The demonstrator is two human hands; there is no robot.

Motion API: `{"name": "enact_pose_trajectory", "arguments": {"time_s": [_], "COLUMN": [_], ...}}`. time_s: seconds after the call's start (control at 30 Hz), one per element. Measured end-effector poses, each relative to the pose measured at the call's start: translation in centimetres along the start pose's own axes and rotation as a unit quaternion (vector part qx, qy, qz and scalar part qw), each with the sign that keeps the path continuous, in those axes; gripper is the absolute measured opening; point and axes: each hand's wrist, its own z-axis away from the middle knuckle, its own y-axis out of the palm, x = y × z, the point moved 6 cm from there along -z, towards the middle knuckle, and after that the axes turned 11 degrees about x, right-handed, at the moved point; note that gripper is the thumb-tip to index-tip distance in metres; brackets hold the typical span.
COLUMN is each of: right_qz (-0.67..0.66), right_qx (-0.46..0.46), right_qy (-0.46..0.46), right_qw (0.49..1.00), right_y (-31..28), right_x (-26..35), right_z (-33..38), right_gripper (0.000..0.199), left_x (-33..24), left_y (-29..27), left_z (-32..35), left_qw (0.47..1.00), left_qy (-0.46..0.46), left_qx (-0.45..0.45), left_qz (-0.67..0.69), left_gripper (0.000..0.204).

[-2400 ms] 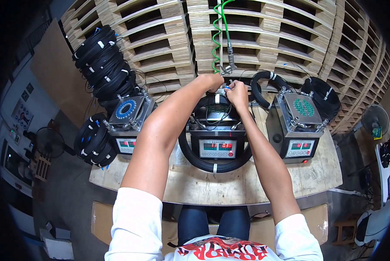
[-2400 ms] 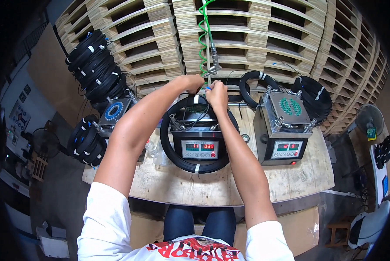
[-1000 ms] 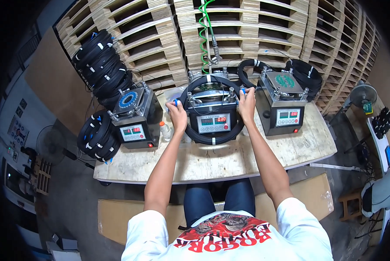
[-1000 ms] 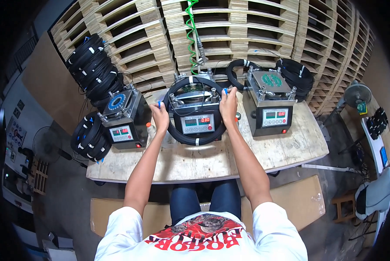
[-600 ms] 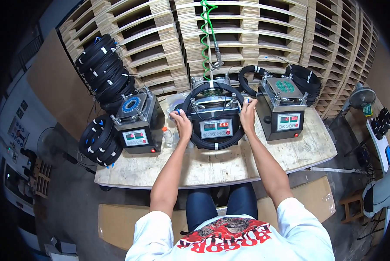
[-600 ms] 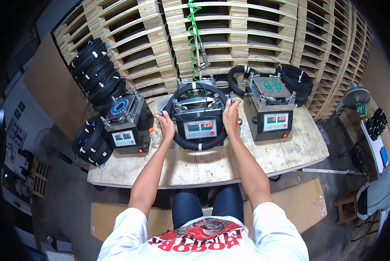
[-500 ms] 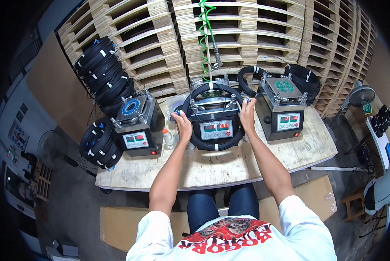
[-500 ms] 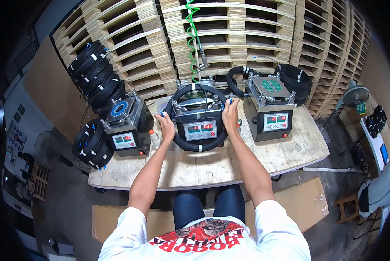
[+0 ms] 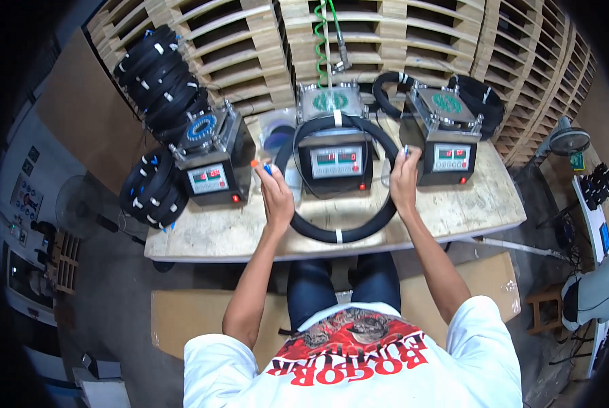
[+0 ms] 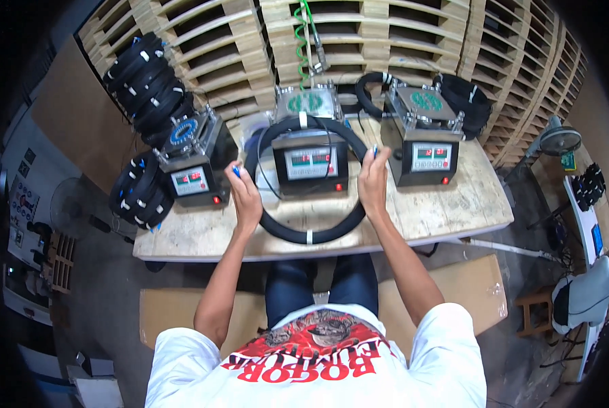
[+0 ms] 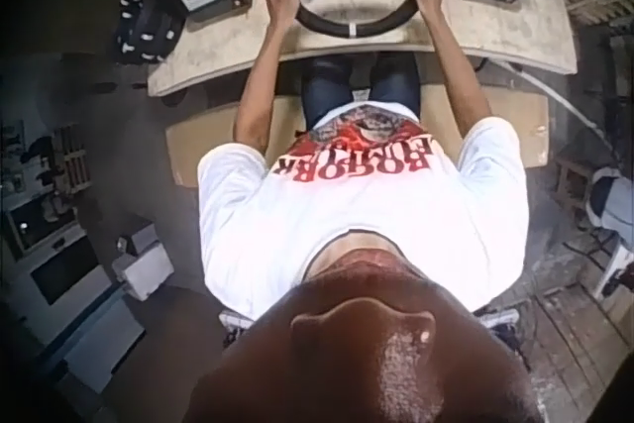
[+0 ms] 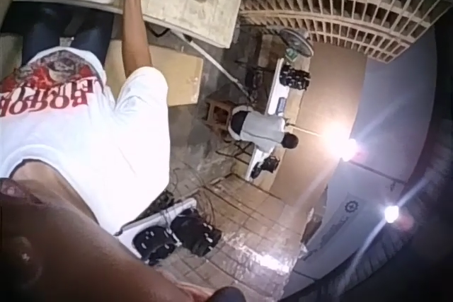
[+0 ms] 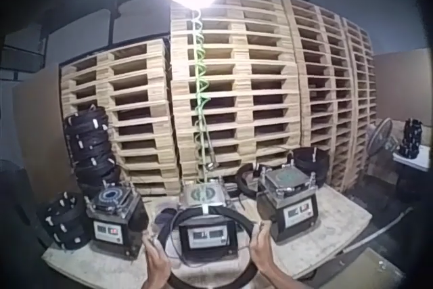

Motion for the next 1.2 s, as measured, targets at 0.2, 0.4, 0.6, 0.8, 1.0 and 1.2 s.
{"name": "enact_pose_trajectory", "arguments": {"time_s": [0.2, 0.4, 0.6, 0.8, 1.0, 1.2], "right_qz": [0.072, 0.138, 0.200, 0.164, 0.170, 0.322], "right_qx": [0.127, 0.169, 0.169, 0.154, 0.131, 0.187], "right_qy": [0.162, 0.167, 0.165, 0.153, 0.159, 0.148], "right_qw": [0.976, 0.961, 0.951, 0.962, 0.964, 0.916], "right_y": [1.7, 1.7, 2.3, 2.0, 3.4, 4.1], "right_x": [-10.3, -12.1, -11.3, -10.2, -10.5, -10.4], "right_z": [14.9, 18.6, 18.2, 16.0, 11.7, 9.8], "right_gripper": [0.028, 0.030, 0.027, 0.027, 0.032, 0.032], "left_x": [9.0, 7.8, 7.0, 5.7, 7.6, 10.7], "left_y": [2.1, 1.8, 2.2, 2.0, 3.8, 5.1], "left_z": [16.6, 19.8, 19.3, 16.8, 12.3, 12.3], "left_qw": [0.975, 0.931, 0.917, 0.922, 0.926, 0.927], "left_qy": [-0.151, -0.237, -0.233, -0.201, -0.195, -0.135], "left_qx": [0.132, 0.215, 0.230, 0.221, 0.217, 0.197], "left_qz": [-0.096, -0.174, -0.227, -0.247, -0.240, -0.288], "left_gripper": [0.026, 0.032, 0.025, 0.025, 0.027, 0.023]}}
